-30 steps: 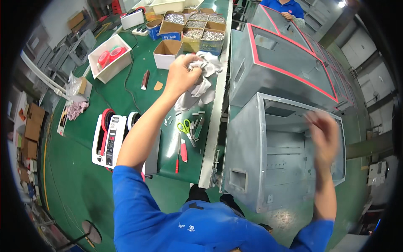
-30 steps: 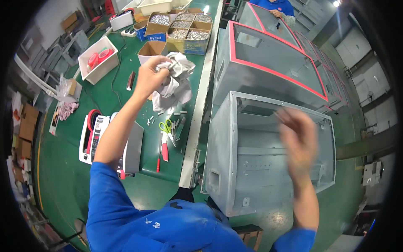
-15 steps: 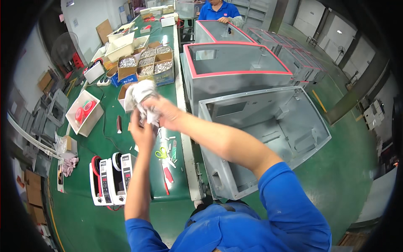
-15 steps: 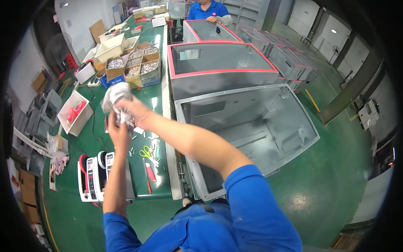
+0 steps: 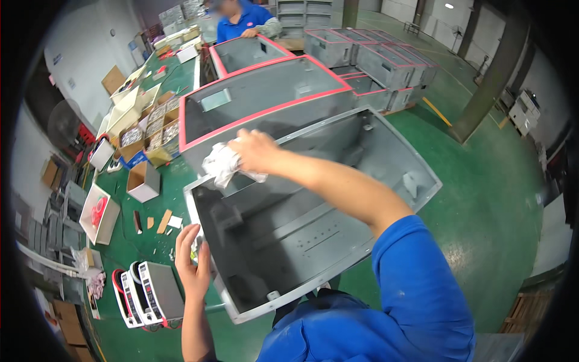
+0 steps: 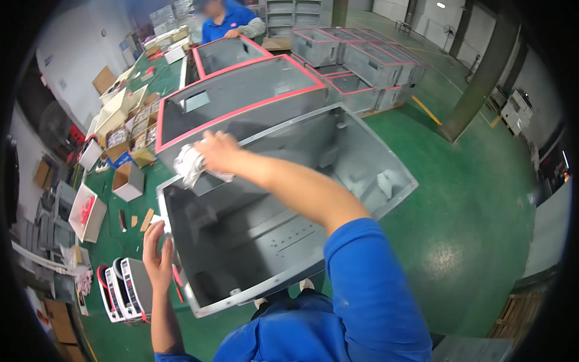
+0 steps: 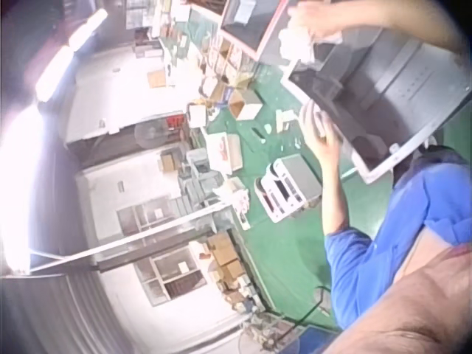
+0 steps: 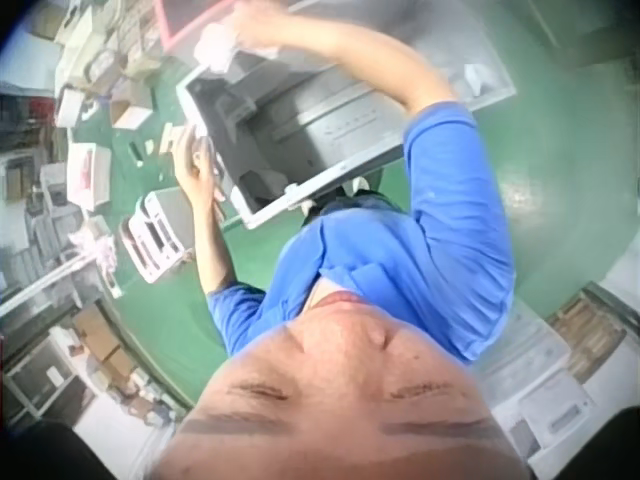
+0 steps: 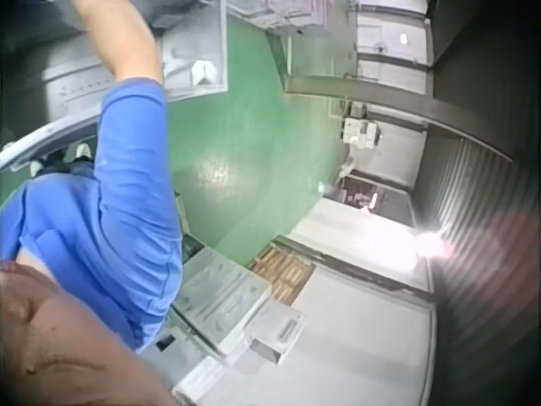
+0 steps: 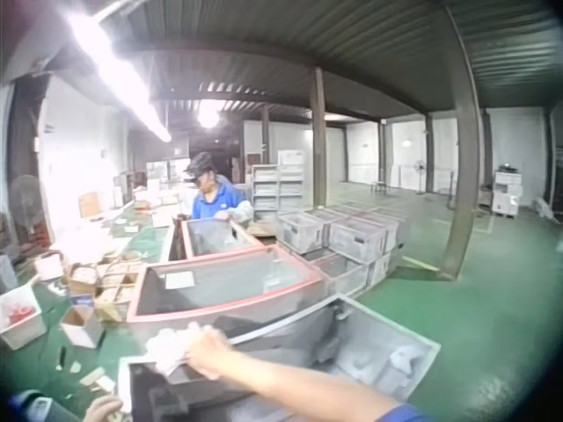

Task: Apply red protective adhesive tape to the edges of metal cabinet frames on a production line.

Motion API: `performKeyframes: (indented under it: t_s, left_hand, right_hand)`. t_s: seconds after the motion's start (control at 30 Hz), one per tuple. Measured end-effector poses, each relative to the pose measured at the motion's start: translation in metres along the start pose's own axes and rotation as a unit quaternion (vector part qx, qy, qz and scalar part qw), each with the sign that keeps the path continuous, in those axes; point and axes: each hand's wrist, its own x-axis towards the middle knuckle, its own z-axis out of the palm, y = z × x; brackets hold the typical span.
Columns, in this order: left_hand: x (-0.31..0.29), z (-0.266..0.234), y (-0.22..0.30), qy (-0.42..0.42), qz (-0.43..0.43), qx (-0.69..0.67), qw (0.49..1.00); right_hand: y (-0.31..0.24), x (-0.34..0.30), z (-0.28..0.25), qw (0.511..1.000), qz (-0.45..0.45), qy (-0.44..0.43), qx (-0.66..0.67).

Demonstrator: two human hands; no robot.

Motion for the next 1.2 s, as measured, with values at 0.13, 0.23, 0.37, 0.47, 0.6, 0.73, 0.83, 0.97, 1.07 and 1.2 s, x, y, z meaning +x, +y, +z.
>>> performKeyframes:
  t_s: [0.13,0.23,0.37,0.47,0.6,0.73,0.83,0.97,1.07,1.2]
  left_hand:
    - [-0.001,0.028,0.010,-0.060,0.023,0.139,0.988]
    - [-0.002,0.030,0.016,-0.066,0.015,0.179,0.982]
    - [-0.004,0.030,0.015,-0.084,0.006,0.220,0.972]
    - [-0.009,0.029,0.009,-0.071,-0.009,0.190,0.979]
    - [0.000,0.035,0.013,-0.098,0.024,0.203,0.974]
    - [-0.001,0.033,0.012,-0.121,0.027,0.246,0.961]
    - [-0.005,0.026,0.010,-0.120,0.029,0.253,0.959]
    - [-0.005,0.030,0.009,-0.119,0.004,0.237,0.964]
    - [-0.001,0.036,0.008,-0.132,0.012,0.227,0.965]
    - [-0.005,0.028,-0.002,-0.112,0.011,0.193,0.975]
  right_hand:
    - [0.169,-0.077,-0.069,0.985,0.146,-0.043,-0.084]
    - [0.252,-0.136,-0.127,0.952,0.264,-0.053,-0.145]
    - [0.274,-0.164,-0.144,0.937,0.323,-0.074,-0.106]
    - [0.285,-0.170,-0.155,0.919,0.380,-0.084,-0.068]
    - [0.291,-0.159,-0.128,0.942,0.322,0.084,0.042]
    - [0.177,-0.086,-0.061,0.990,0.127,-0.013,-0.063]
    - [0.177,-0.080,-0.052,0.987,0.112,-0.013,-0.115]
    - [0.279,-0.119,-0.101,0.971,0.212,-0.083,-0.075]
    - [0.277,-0.162,-0.140,0.978,0.176,-0.087,-0.067]
    - [0.261,-0.229,-0.180,0.973,0.183,-0.138,0.039]
